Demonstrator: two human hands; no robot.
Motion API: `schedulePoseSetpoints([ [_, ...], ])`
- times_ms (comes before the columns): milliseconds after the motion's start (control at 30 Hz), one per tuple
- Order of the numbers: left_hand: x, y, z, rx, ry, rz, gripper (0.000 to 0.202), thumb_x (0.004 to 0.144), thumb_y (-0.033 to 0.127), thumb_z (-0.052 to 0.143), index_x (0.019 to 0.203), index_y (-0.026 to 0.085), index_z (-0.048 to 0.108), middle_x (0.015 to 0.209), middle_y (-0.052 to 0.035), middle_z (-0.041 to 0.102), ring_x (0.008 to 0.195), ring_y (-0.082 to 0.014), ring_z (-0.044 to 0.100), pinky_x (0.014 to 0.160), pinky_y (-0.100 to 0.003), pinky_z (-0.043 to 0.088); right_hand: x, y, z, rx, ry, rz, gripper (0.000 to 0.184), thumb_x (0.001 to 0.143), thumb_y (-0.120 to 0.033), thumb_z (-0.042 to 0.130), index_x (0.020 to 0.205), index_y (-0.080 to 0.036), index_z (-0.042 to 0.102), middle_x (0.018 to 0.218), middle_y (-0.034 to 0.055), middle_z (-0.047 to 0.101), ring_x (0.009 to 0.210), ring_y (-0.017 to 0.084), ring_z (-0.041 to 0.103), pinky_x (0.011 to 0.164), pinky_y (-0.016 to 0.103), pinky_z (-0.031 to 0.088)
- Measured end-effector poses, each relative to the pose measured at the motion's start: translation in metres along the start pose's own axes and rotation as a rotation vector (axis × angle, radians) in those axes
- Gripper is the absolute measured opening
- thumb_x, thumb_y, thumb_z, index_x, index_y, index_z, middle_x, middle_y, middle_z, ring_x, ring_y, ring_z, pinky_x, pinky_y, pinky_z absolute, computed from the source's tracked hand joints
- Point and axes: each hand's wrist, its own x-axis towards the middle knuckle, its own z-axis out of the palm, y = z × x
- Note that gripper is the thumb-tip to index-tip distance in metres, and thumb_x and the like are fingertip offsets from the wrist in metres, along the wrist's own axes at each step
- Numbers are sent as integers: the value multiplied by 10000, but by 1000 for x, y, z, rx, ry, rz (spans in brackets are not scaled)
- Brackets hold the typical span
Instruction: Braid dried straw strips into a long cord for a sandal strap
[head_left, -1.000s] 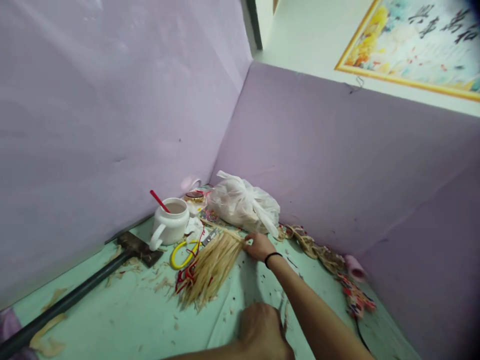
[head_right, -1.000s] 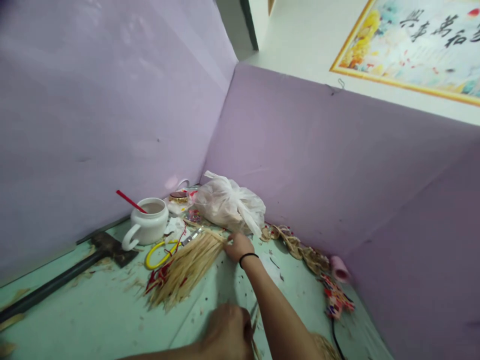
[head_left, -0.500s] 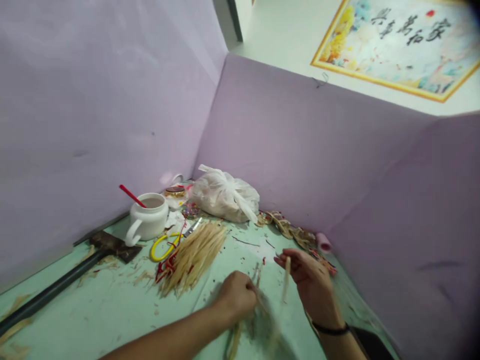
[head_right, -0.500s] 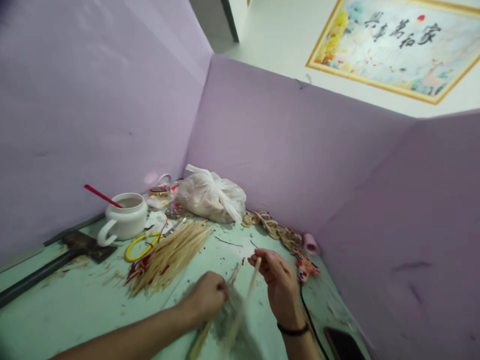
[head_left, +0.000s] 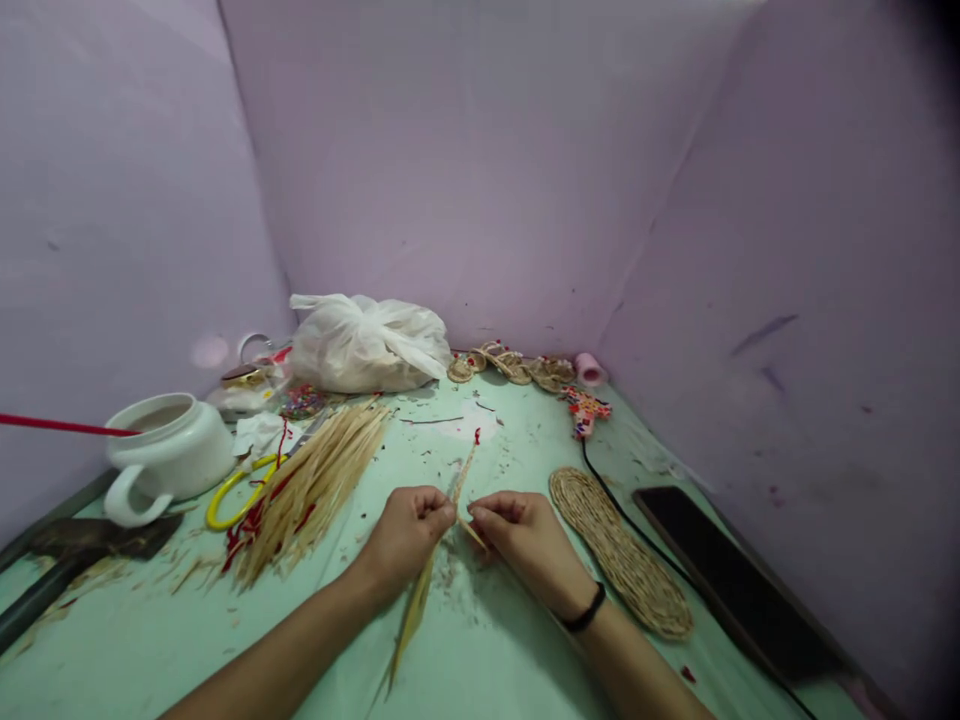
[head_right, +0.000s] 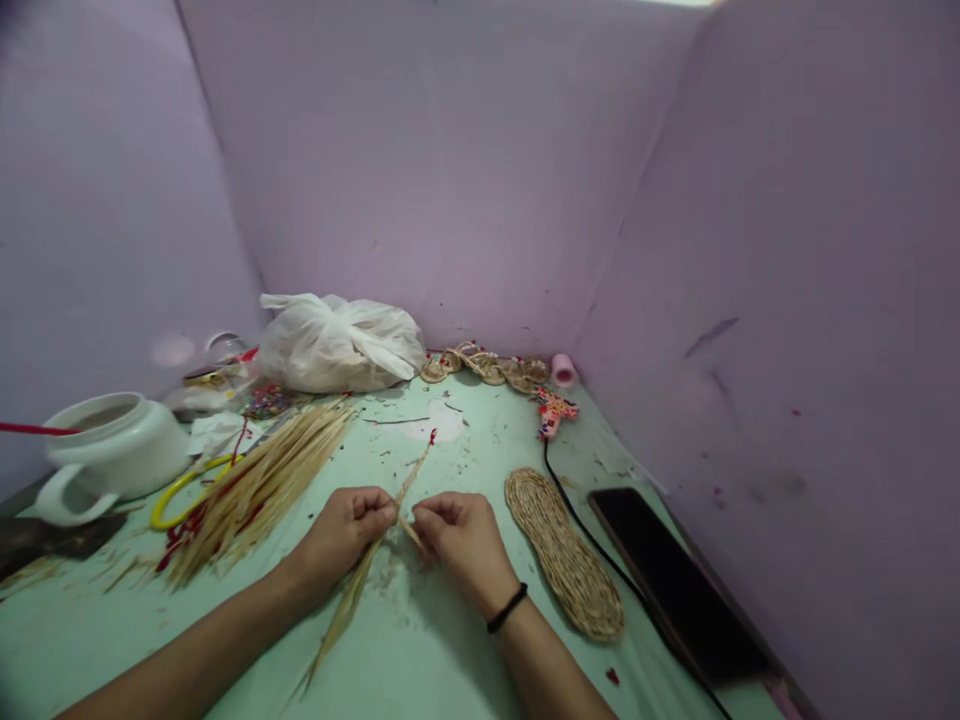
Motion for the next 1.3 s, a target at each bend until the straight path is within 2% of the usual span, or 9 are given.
schedulePoseSetpoints([
  [167, -1, 2, 1, 20, -5, 18, 220, 665, 326, 510, 577, 125, 507, 517, 31, 445, 512, -73, 358, 498, -191, 286, -7, -2, 11, 98, -27, 99, 202, 623, -298, 618, 654, -99, 615, 535, 18, 584, 469, 86, 521, 463, 217, 427],
  [367, -2, 4, 1, 55, -17, 47, 221, 679, 320, 493, 596, 117, 524, 540, 9, 489, 532, -84, 389, 519, -203, 312, -5, 0, 13, 112, 8, 103, 196, 629, -281, 619, 659, -88, 613, 549, 23, 582, 476, 82, 527, 453, 202, 423],
  [633, -2, 9, 5, 79, 37, 38, 208, 653, 306, 509, 537, 134, 495, 494, 30, 446, 505, -77, 371, 495, -197, 303, -11, -8, 9, 292, -137, 209, 249, 630, -322, 642, 637, -76, 601, 591, 64, 615, 468, 82, 548, 490, 217, 442],
  [800, -5, 11, 7, 56, 34, 17, 196, 641, 305, 509, 532, 143, 486, 484, 29, 473, 490, -81, 407, 492, -196, 316, -12, -11, 6, 382, -162, 243, 196, 587, -232, 684, 648, -62, 608, 585, 62, 611, 457, 76, 538, 484, 213, 434],
  [967, -6, 9, 6, 105, 41, 75, 195, 672, 300, 503, 559, 141, 501, 514, 22, 491, 519, -87, 419, 507, -195, 326, -12, -15, 10, 402, -87, 302, 94, 566, -122, 659, 605, -84, 583, 479, 12, 558, 428, 67, 501, 437, 186, 399],
  [1133, -9, 10, 6, 175, 51, 112, 209, 695, 296, 483, 564, 136, 513, 519, 14, 499, 520, -89, 411, 497, -194, 318, -11, -15, 15, 262, 20, 233, 75, 550, -122, 601, 502, -104, 546, 366, -24, 481, 322, 28, 343, 337, 168, 197],
  [1300, -10, 16, 5, 218, 110, 77, 193, 647, 271, 506, 510, 136, 517, 474, 21, 472, 485, -84, 398, 461, -190, 295, -9, -7, 18, 124, 78, 80, 89, 533, -183, 599, 482, -122, 559, 389, -28, 485, 359, 35, 305, 371, 192, 183],
])
